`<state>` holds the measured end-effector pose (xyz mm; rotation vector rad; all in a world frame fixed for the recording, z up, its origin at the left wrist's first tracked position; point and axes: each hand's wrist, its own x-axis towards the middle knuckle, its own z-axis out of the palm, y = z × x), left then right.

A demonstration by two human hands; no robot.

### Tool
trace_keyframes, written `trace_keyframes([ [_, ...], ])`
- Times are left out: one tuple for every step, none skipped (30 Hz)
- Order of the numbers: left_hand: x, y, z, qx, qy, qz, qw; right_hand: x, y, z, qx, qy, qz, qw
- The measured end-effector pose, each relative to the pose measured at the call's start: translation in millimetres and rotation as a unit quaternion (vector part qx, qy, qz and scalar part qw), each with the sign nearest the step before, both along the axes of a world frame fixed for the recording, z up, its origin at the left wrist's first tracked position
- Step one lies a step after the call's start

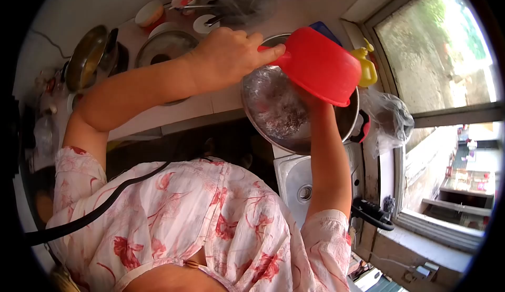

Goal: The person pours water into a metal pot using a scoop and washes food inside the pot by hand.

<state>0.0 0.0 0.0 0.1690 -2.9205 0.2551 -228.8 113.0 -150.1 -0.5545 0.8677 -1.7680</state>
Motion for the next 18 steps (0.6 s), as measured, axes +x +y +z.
trace_keyframes([
  [7.9,-0.1,0.2,0.020,0.014,0.016,1.000,-4.4,-1.4,-2.9,0.116,0.034,0.004,0.993],
  [15.7,0.1,-0.1,0.040,0.028,0.031,0.998,-9.2,-0.5,-6.6,0.230,0.072,0.007,0.971],
  [24.8,-3.9,-11.8,0.049,0.040,0.046,0.997,-22.8,1.9,-8.8,0.271,0.175,0.022,0.946],
  [44.8,-9.4,-17.4,0.158,0.101,0.044,0.981,-19.1,3.5,-17.9,0.299,0.251,0.044,0.919],
  [63.6,-16.0,-24.6,0.263,0.171,0.043,0.949,-19.8,2.6,-22.2,0.340,0.263,0.048,0.902],
  [81.3,-31.0,-48.8,0.294,0.266,-0.016,0.918,-18.0,-1.2,-23.8,0.376,0.275,0.051,0.883],
  [110.3,-25.1,-38.5,0.497,0.208,0.091,0.837,-14.3,-2.1,-26.1,0.372,0.271,0.069,0.885],
  [138.2,-18.3,-27.6,0.671,0.147,0.190,0.701,-13.8,-1.3,-26.1,0.370,0.324,0.080,0.867],
  [166.2,-19.1,-40.0,0.740,0.182,0.186,0.621,-17.2,0.3,-26.6,0.367,0.380,0.089,0.844],
  [196.8,-14.9,-51.1,0.785,0.225,0.199,0.542,-21.5,1.8,-31.3,0.363,0.381,0.104,0.844],
  [228.8,-10.3,-66.1,0.800,0.259,0.207,0.501,-28.1,2.7,-36.5,0.375,0.392,0.107,0.833],
  [259.3,-3.9,-83.5,0.812,0.293,0.211,0.458,-35.7,3.7,-39.9,0.388,0.404,0.110,0.821],
  [290.4,5.3,-96.7,0.809,0.312,0.237,0.438,-40.3,3.9,-42.2,0.403,0.420,0.118,0.805],
  [328.8,19.8,-99.2,0.803,0.322,0.280,0.416,-28.6,12.3,-52.3,0.422,0.419,0.139,0.792],
  [347.6,26.6,-117.9,0.796,0.335,0.289,0.414,-34.8,14.0,-48.0,0.415,0.416,0.125,0.799],
  [363.1,31.5,-139.1,0.785,0.368,0.328,0.374,-41.4,12.2,-40.8,0.405,0.415,0.109,0.807],
  [377.0,36.9,-152.5,0.772,0.397,0.368,0.332,-42.6,10.1,-34.2,0.421,0.415,0.106,0.799],
  [387.1,40.9,-158.3,0.775,0.398,0.376,0.316,-42.7,9.8,-31.7,0.439,0.413,0.103,0.791],
])
